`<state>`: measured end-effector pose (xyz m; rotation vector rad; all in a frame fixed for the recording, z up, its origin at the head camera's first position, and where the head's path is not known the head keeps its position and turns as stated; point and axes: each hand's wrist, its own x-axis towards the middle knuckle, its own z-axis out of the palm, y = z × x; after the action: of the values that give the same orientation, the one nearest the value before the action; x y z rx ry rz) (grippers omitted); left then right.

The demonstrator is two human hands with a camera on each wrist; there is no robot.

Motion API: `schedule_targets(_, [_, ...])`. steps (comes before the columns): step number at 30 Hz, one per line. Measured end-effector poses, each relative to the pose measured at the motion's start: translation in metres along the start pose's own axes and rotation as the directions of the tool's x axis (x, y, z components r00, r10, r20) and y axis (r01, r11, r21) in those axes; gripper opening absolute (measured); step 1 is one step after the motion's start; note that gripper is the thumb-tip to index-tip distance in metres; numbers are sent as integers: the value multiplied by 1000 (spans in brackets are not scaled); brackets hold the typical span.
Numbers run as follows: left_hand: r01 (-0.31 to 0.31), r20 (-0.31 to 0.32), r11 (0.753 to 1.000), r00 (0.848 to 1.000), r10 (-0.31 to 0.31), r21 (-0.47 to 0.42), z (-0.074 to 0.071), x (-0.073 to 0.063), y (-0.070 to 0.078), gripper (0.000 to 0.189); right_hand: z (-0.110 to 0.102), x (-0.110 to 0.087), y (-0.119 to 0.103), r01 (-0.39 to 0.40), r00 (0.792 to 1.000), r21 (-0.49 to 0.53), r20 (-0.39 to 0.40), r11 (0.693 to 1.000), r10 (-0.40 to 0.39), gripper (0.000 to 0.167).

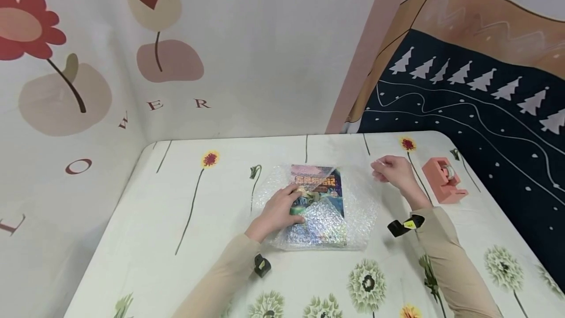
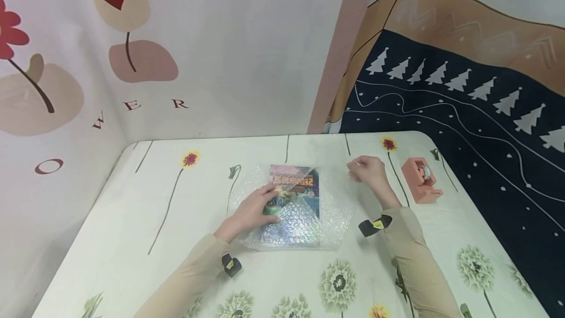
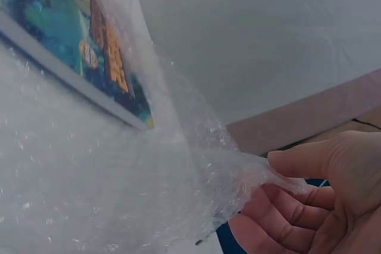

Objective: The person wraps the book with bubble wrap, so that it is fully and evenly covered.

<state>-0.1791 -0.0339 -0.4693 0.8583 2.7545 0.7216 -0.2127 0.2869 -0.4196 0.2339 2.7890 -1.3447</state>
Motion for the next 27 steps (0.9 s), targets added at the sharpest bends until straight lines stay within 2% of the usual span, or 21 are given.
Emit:
schedule_targets(9, [-2,-3,1000,1000,2,5,0,0,0,73,14,-3,-19,24,997,131,70,991,-33,29])
schedule_targets(16, [-2,0,1000,1000,2,6,0,0,0,73,28,-5,-35,75,987,139,132,987,-94,29])
schedule_targets(27, [3,7,1000,1000,-3,7,-2,-1,2,73,57,2,-52,110,976,176,166,978,-139,21])
